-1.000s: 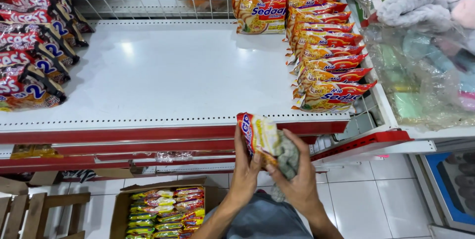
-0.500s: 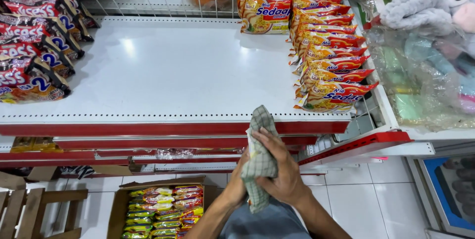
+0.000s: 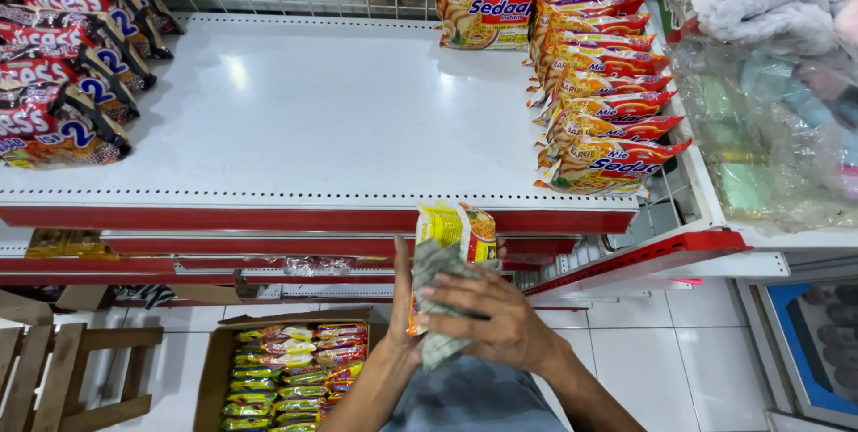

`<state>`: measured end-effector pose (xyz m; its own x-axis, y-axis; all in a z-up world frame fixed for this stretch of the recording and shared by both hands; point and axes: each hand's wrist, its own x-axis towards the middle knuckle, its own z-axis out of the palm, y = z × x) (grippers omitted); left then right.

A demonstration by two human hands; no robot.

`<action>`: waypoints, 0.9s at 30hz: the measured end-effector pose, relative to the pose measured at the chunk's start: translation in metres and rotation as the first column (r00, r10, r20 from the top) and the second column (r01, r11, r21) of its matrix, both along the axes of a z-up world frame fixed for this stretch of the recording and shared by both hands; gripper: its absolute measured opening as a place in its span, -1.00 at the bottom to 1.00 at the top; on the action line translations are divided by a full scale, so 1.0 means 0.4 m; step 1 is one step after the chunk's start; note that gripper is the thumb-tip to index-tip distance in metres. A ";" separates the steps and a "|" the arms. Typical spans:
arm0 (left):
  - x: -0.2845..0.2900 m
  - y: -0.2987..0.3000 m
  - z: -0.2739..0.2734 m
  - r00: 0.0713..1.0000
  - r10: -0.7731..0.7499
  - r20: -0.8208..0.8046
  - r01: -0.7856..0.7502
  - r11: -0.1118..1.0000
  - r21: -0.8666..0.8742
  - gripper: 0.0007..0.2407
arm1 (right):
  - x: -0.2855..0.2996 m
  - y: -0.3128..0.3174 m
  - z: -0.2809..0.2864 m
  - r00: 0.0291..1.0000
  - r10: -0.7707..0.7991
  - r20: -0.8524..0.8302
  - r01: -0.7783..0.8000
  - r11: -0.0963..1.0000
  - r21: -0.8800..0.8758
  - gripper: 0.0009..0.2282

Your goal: Cleaning and organizing instant noodle packages on grocery store shelves.

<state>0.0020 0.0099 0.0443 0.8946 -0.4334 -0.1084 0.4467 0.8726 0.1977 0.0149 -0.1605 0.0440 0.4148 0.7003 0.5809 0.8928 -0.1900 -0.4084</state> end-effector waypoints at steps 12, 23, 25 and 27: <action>-0.026 -0.028 -0.161 0.996 -0.085 0.021 0.071 0.928 0.365 -0.46 | -0.030 0.066 0.074 0.946 -0.324 0.000 0.319 0.930 0.185 -0.42; -0.037 -0.010 -0.098 0.984 0.084 0.154 -0.133 0.930 0.342 -0.32 | -0.008 0.063 0.064 0.765 -0.122 -0.633 0.433 0.825 0.364 -0.38; -0.029 -0.004 -0.083 0.977 0.148 0.151 -0.189 0.930 0.314 -0.31 | -0.031 0.055 0.036 0.735 -0.111 -0.669 0.426 0.843 0.328 -0.32; -0.023 0.000 -0.093 0.958 0.249 0.140 -0.279 0.919 0.279 -0.31 | -0.046 0.037 0.023 0.717 -0.145 -0.682 0.426 0.866 0.264 -0.36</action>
<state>-0.0073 0.0100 0.0069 0.9849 -0.1423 -0.0988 0.1726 0.8523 0.4937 -0.0034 -0.1459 0.0532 0.9161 0.2677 0.2984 0.3341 -0.0984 -0.9374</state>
